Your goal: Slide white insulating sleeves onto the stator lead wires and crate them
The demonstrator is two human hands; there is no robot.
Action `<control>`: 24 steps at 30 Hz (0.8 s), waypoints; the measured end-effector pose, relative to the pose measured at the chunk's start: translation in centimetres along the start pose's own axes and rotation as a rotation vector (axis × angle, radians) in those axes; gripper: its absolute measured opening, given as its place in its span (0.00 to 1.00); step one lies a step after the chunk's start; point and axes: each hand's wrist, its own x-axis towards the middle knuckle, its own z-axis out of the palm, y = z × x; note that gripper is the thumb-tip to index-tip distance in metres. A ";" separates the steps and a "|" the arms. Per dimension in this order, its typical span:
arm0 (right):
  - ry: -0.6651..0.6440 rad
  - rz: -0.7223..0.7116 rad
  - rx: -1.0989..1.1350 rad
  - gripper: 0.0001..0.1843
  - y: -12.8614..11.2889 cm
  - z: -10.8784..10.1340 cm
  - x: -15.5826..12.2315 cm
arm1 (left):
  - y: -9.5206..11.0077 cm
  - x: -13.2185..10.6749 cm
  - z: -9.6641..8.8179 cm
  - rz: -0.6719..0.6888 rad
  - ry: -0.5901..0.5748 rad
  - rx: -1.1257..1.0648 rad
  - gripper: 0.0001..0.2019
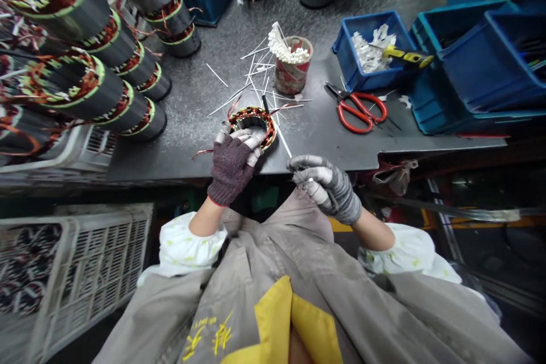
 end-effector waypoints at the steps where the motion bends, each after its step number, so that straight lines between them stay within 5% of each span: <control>1: -0.024 0.006 0.006 0.12 0.0 0.3 -0.4 | -0.1 0.0 0.1 0.002 0.011 -0.004 0.17; 13: -0.119 0.016 -0.154 0.13 1.1 1.8 -0.5 | 0.9 -0.2 0.3 -0.020 0.036 0.062 0.18; 19: 0.014 0.004 -0.184 0.15 1.7 2.5 1.9 | 2.0 0.1 0.2 -0.097 0.144 0.032 0.18; 24: 0.146 0.073 -0.195 0.12 0.9 1.1 0.5 | 1.4 -0.2 -0.1 -0.037 0.059 -0.003 0.16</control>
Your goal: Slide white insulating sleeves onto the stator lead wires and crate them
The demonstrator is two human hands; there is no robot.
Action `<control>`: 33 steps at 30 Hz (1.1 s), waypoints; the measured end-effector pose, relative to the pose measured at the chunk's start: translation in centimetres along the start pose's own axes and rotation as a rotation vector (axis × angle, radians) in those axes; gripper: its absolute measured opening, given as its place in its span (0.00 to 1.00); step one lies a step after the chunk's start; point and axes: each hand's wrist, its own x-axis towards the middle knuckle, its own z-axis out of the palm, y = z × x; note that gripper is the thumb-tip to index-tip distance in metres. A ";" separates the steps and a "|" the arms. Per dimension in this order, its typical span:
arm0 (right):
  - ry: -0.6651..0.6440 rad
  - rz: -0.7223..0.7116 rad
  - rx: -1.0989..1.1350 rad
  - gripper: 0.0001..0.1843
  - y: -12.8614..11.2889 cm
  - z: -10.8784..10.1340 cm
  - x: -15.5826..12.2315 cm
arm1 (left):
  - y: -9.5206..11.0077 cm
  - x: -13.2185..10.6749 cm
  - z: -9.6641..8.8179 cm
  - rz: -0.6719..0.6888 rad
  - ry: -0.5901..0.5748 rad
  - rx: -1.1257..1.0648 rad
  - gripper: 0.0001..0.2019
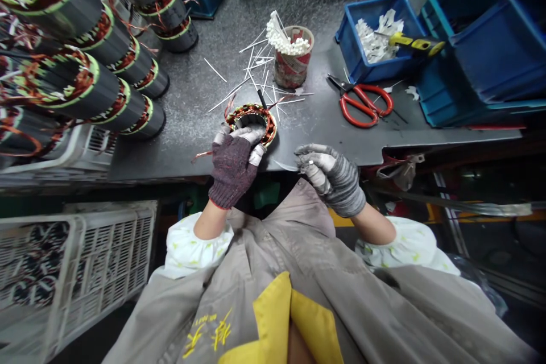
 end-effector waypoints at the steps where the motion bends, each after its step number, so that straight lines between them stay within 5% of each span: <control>1: 0.007 0.041 0.047 0.12 0.0 -0.3 -0.5 | -0.2 -0.1 0.0 0.003 -0.007 -0.002 0.16; 5: -0.020 0.230 0.354 0.14 -0.3 -1.1 -2.0 | -0.7 -0.1 0.1 0.016 -0.022 0.009 0.16; 12: -0.214 0.073 0.379 0.11 -1.1 -1.0 -2.6 | -1.5 0.0 -0.7 0.061 -0.080 -0.002 0.14; 21: -0.173 0.060 0.412 0.17 0.9 3.9 -0.2 | -0.2 0.0 -0.6 -0.080 -0.032 -0.028 0.17; 25: -0.020 0.292 0.562 0.19 1.3 5.7 2.0 | 0.8 0.3 0.6 -0.231 0.118 -0.083 0.19; 28: -0.001 0.552 0.675 0.20 0.9 5.7 3.1 | 1.0 0.4 1.1 -0.213 0.136 -0.099 0.14; 33: -0.013 0.519 0.582 0.24 0.4 5.5 3.7 | 1.0 0.4 0.7 -0.098 0.115 0.015 0.14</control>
